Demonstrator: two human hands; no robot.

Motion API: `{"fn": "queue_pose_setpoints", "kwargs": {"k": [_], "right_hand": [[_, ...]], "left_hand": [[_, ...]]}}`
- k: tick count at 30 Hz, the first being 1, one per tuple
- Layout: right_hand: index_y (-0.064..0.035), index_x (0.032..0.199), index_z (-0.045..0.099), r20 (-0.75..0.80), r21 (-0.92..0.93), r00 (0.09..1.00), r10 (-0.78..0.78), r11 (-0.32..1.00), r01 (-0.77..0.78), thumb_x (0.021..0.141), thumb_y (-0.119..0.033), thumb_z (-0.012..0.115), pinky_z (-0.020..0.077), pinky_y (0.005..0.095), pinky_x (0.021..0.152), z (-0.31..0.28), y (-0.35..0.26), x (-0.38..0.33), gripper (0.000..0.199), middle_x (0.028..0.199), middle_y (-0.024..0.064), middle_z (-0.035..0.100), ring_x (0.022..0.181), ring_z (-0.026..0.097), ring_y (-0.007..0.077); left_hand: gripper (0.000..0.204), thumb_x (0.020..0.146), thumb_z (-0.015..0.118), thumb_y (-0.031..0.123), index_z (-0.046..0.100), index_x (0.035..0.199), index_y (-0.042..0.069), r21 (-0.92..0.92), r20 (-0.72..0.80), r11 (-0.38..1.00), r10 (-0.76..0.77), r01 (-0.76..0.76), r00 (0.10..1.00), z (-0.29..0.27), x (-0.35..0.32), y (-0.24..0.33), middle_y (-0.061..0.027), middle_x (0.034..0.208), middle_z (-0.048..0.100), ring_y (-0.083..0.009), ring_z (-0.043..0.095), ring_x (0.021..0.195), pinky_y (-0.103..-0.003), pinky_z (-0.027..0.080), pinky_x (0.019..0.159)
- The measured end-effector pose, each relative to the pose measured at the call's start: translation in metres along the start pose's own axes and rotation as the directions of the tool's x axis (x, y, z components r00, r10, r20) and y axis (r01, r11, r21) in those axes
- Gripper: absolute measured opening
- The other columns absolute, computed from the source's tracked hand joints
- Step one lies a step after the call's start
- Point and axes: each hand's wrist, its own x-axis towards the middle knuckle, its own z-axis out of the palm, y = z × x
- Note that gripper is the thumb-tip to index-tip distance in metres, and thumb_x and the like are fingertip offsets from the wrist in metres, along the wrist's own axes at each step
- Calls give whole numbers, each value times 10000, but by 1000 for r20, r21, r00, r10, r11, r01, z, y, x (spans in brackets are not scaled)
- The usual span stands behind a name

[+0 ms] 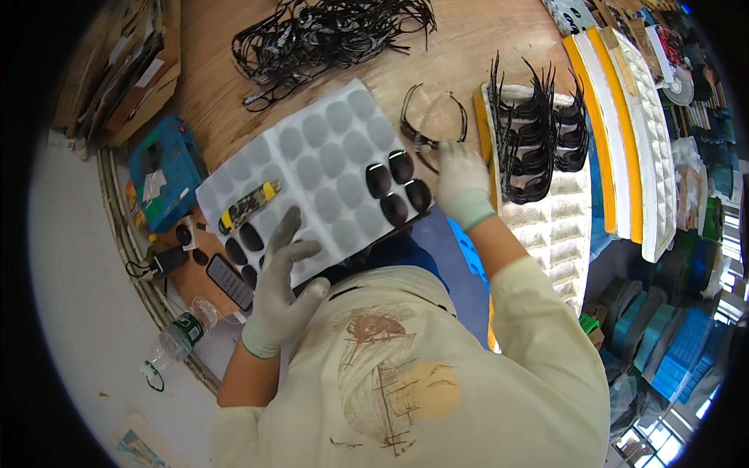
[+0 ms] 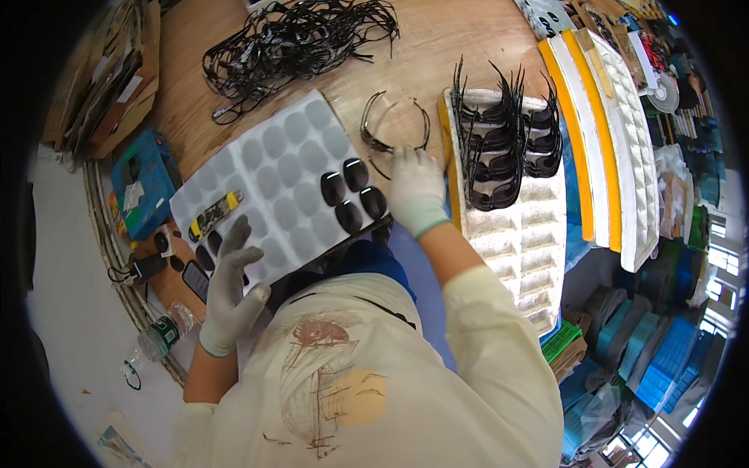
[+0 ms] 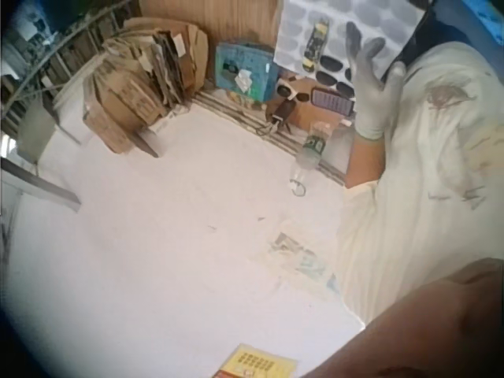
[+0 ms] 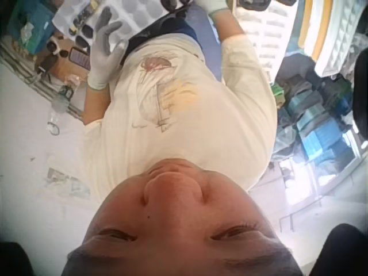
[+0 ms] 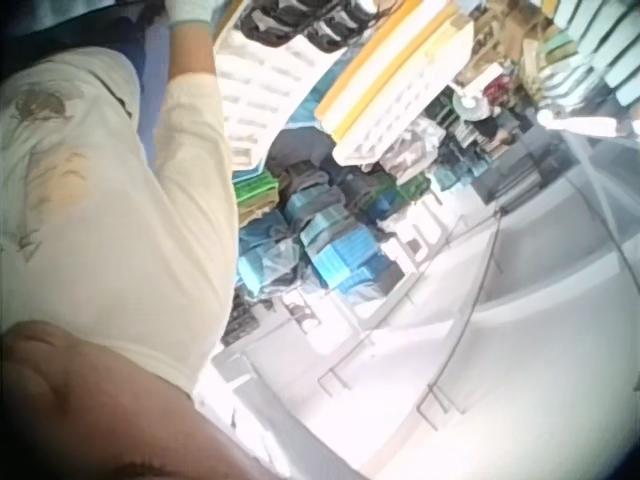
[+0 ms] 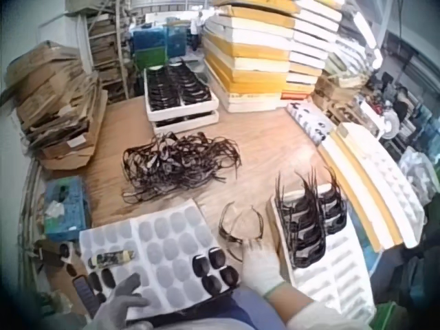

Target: The person assembles sunglasses by inserting dark lenses into frames and attaching elastic straps. They repeatedly pick up frames and lenses from a foam tray, fit the lenses into the frame rims, and secure the straps before placing the completed units into a white tray.

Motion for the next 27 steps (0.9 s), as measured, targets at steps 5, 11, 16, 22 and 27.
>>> {"fn": "queue_pose_setpoints", "kwargs": {"k": [5, 11, 16, 22, 27], "right_hand": [[-68, 1270, 627, 221, -25, 975, 0, 1000, 5, 910, -180, 530, 447, 469, 1062, 60, 3, 75, 390, 1218, 136, 677, 1154, 637, 315], [-78, 1101, 714, 406, 81, 910, -86, 995, 58, 883, -163, 571, 577, 403, 844, 33, 18, 115, 274, 1023, 161, 744, 975, 724, 315], [-54, 1210, 636, 205, 75, 976, -73, 995, 58, 869, -181, 571, 482, 448, 998, 41, 15, 93, 369, 1189, 172, 691, 1124, 661, 303], [-97, 1117, 665, 268, 203, 962, -49, 979, -6, 890, -165, 559, 432, 437, 979, 30, 32, 77, 259, 1086, 122, 719, 1097, 650, 262], [-133, 822, 683, -400, 297, 889, -223, 886, 356, 706, -121, 637, 427, 423, 965, -9, 112, -12, 126, 820, 60, 650, 900, 630, 251]], "left_hand": [[438, 840, 676, 161, 579, 1229, -15, -89, -21, 979, -183, 181, 983, 27, 5, 5, -298, 1543, 360, -413, 382, 1433, -495, 323, 1163], [399, 876, 631, 110, 559, 1231, -59, -303, -85, 897, -362, 321, 928, 46, 5, 17, -258, 1516, 405, -333, 400, 1421, -424, 364, 1148], [382, 880, 611, 81, 570, 1243, -29, -282, -177, 895, -402, 345, 899, 56, 7, 30, -194, 1449, 516, -269, 530, 1303, -384, 417, 1097], [336, 914, 572, 57, 580, 1243, -12, -214, -156, 926, -348, 312, 925, 63, 19, 22, -172, 1389, 578, -265, 601, 1214, -399, 481, 1034], [316, 921, 543, 53, 581, 1220, -42, -254, -149, 910, -372, 328, 916, 75, 46, 25, -196, 1357, 594, -265, 613, 1196, -385, 488, 1014]]}}
